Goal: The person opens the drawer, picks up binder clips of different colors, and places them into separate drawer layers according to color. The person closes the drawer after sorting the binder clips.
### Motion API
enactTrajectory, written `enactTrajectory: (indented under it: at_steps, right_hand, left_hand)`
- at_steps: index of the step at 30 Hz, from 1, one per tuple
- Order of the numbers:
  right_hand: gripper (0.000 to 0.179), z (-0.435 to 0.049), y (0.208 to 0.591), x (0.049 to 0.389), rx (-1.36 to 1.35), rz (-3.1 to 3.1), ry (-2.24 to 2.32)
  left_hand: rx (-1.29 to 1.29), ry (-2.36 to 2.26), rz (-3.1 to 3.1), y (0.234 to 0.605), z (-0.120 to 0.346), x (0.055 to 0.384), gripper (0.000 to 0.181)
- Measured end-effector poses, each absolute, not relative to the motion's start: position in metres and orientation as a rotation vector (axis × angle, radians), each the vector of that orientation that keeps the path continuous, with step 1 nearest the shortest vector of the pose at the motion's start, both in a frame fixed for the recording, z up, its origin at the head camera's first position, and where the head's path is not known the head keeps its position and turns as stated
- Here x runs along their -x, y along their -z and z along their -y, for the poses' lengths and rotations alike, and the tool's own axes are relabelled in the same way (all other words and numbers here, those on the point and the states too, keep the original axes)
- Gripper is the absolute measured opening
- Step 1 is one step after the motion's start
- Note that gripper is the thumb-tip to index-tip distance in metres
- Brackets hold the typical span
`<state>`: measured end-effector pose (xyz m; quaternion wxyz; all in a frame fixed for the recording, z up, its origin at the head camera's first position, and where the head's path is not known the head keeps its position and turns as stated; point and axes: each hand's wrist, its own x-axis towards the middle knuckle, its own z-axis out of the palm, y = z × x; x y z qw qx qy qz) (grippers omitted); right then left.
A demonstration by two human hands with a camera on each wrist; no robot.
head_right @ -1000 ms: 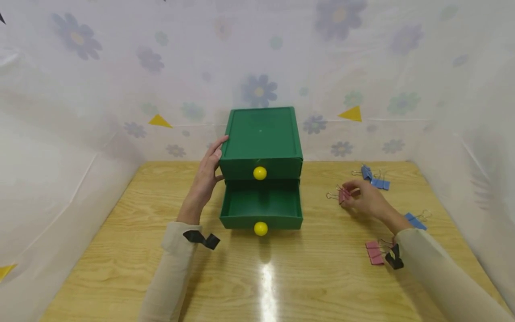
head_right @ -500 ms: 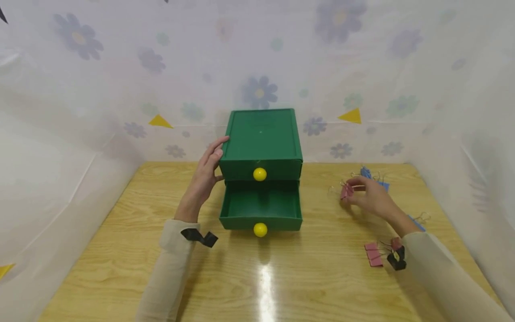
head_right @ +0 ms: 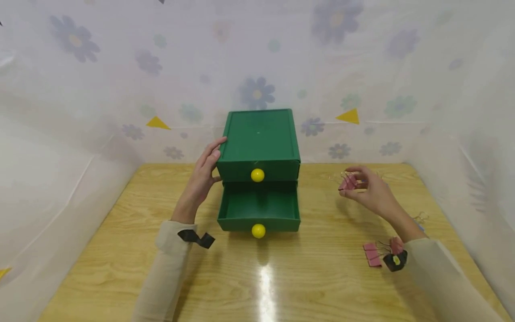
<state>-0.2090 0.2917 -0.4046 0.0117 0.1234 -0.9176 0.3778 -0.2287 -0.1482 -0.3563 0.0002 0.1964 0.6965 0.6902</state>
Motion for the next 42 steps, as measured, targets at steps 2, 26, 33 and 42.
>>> enactTrajectory:
  at_steps: [2,26,33,42]
  right_hand:
    - [0.056,-0.289,0.403,0.208,-0.379,2.836,-1.175]
    - [0.031,-0.252,0.373,0.193,-0.387,2.49,-1.561]
    - [0.031,-0.241,0.364,0.186,-0.451,2.315,-1.753]
    - [0.028,-0.225,0.359,0.178,-0.367,2.359,-1.578]
  left_hand:
    - [-0.621,-2.17,-2.19,0.356,0.148,0.229,0.046]
    - [-0.618,-2.166,-2.211,0.356,0.147,0.227,0.046]
    - [-0.618,-2.165,-2.208,0.357,0.147,0.228,0.046]
    - [-0.622,-2.168,-2.213,0.356,0.146,0.228,0.046]
